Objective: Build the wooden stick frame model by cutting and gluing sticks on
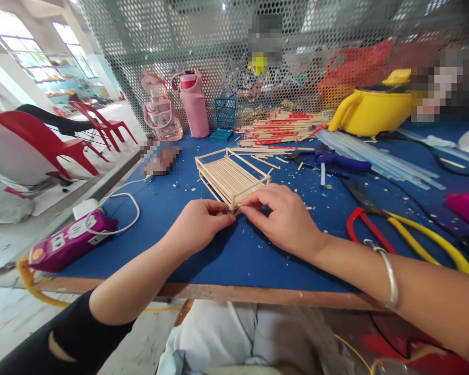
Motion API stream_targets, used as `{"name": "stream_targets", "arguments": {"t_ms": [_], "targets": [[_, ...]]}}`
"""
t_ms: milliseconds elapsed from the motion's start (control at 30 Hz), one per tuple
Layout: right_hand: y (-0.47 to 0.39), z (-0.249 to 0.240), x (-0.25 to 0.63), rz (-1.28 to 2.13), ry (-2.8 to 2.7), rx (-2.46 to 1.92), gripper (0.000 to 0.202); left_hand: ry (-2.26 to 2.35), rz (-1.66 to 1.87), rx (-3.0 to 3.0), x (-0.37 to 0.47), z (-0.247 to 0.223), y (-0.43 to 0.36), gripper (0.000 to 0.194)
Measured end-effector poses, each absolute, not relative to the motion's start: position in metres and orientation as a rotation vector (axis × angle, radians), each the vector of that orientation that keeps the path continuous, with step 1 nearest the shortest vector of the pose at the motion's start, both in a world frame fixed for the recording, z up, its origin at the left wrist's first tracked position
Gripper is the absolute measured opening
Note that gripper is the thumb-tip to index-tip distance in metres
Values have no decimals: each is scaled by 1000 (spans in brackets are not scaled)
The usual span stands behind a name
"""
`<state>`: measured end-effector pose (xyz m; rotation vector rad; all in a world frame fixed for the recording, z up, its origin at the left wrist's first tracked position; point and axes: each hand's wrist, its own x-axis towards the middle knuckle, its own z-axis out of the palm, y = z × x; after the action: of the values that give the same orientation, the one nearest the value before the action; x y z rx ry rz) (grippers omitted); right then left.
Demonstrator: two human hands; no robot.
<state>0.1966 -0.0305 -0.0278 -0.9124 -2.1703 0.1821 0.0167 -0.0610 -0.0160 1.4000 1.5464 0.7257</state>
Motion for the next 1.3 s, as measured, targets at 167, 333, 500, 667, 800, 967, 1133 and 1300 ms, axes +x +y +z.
{"name": "stream_targets", "arguments": {"t_ms": [167,333,500,667,800,967,1133,1300], "targets": [[-18,-13,212,251,-1895,-1062,7,1663,698,1834,23,-24,-56,22],[0,3,223,625,-1713,-1151,14,1676,808,2058,27,-23,-49,16],[18,8,231,1102,-1401,-1029,20,1569,944,2034,26,9,-39,18],[37,10,233,1210,-1303,-951,20,1502,1060,1845,21,34,-30,21],[38,19,231,1342,-1329,-877,16,1505,1097,1728,12,42,-27,22],[12,23,239,1414,-1298,-897,14,1296,1180,1880,3,44,-26,24],[-6,22,247,1380,-1227,-941,15,1263,1185,2074,10,43,-27,19],[-2,33,243,1173,-1410,-951,16,1393,1333,1958,23,35,-42,19]]}}
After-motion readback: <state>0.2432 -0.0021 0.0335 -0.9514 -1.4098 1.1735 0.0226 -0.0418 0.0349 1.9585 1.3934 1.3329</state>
